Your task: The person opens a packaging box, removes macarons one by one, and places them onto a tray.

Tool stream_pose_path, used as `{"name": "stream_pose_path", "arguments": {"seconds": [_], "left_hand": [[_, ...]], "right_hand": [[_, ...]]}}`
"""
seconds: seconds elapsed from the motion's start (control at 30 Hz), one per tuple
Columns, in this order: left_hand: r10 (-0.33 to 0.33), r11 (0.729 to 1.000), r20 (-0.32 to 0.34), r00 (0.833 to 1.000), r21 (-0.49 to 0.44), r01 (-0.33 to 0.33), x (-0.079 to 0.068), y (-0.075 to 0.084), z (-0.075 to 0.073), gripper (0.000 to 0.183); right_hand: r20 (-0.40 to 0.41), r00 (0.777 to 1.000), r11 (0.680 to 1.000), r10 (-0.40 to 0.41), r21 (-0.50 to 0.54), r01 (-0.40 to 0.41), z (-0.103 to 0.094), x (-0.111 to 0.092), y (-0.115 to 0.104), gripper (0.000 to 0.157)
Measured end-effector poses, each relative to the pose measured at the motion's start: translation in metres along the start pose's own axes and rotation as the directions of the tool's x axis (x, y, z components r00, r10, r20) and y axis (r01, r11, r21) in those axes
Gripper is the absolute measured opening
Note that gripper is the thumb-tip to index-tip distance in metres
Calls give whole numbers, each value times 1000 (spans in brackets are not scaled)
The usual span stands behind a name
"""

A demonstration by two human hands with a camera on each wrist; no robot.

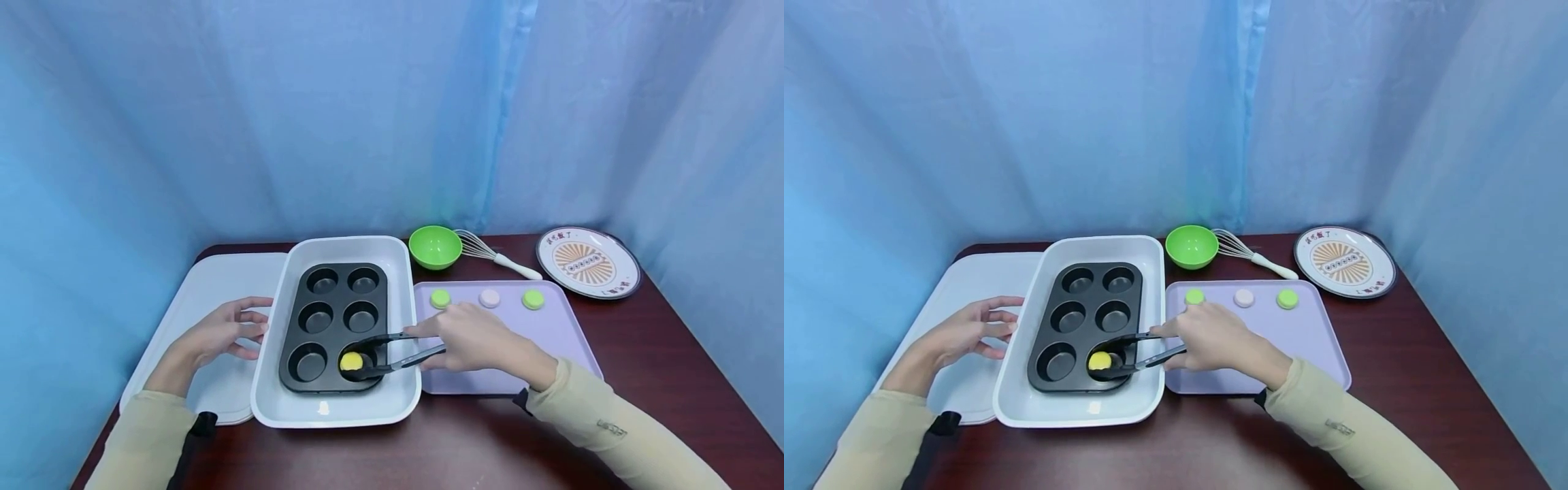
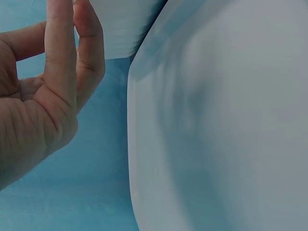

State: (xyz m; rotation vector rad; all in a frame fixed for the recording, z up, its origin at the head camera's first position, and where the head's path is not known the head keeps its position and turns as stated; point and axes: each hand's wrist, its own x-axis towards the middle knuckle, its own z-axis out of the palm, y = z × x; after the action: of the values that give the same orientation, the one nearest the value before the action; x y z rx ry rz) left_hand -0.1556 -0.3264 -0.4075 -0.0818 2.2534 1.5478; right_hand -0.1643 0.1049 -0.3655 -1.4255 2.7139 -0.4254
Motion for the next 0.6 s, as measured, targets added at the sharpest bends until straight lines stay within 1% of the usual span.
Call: {"name": "stream_pose_path", "arguments": {"seconds": [0.13,0.23,0.3,0.37,0.47,0.53,0.6], "left_hand": [[1,1000,6,1000,2,-1,1,-4,0,68],[2,1000,6,1000,2,-2,2,-5,0,68],[2,1000,5,1000,1,-2,2,-5,0,68],[1,1000,5,1000,2,-1,2,-5,0,68],[1,1000,2,1000,5,-1,2,-4,-1,68],[0,1000,-2,1000,9,0,2,-4,-1,68],[0,1000,-5,1000,10,0,2,-4,-1,69]], "right_hand": [[-63,998,997,6,75,-1,-4,-13,8,56],[-111,992,992,59,118,-46,-14,-27,14,57],[-149,985,990,89,120,-72,-21,-39,21,57],[-188,977,990,101,112,-81,-28,-51,31,58],[-248,964,994,94,72,-78,-37,-72,47,59],[-267,958,994,100,70,-84,-43,-88,57,59],[-271,953,989,139,91,-118,-48,-104,66,59]]}}
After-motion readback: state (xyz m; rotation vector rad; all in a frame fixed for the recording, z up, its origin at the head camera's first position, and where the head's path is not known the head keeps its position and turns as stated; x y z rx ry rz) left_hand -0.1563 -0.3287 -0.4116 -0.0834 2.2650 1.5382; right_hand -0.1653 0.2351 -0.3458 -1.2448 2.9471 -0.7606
